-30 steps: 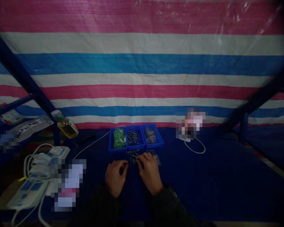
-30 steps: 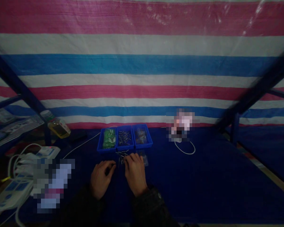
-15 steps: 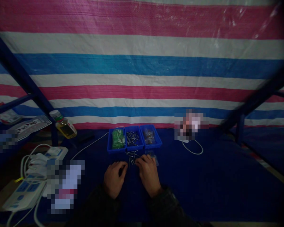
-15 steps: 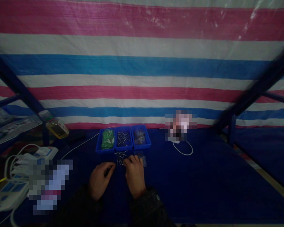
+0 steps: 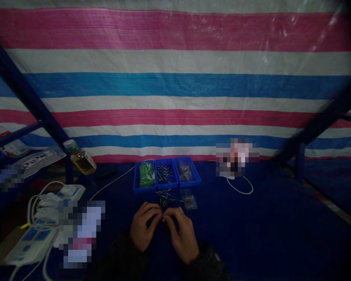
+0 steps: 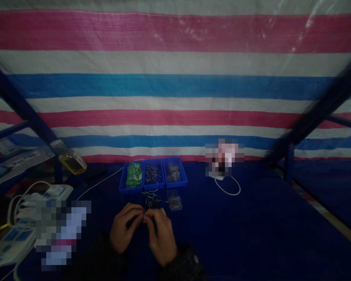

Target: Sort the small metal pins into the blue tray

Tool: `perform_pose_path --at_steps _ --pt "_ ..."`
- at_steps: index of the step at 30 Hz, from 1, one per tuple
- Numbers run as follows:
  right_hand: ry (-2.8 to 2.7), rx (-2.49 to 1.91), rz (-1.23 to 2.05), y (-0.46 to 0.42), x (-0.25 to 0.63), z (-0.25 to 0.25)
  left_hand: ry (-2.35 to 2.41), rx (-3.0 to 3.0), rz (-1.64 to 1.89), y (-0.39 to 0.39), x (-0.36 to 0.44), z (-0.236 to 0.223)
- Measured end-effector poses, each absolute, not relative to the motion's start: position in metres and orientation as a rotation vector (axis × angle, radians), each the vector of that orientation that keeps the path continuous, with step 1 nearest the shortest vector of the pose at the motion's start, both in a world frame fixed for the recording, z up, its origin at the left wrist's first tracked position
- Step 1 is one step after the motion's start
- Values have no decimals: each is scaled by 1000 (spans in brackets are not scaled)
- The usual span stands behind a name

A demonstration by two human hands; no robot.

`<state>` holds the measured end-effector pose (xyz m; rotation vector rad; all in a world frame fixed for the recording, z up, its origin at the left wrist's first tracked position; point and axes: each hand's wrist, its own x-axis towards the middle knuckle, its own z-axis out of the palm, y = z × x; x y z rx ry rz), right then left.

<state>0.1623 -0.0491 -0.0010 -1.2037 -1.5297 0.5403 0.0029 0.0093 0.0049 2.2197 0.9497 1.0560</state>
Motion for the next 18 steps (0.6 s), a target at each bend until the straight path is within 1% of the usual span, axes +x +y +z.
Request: perform_pose_path --at_steps 5,14,18 --pt "-1482 -1205 529 -49 165 -1 904 2163 946 5 2 6" --pt "-1477 -1271 434 -48 163 -2 883 2163 989 5 2 3" --pt "-1566 -1300 451 -47 163 0 871 2150 973 3 2 5"
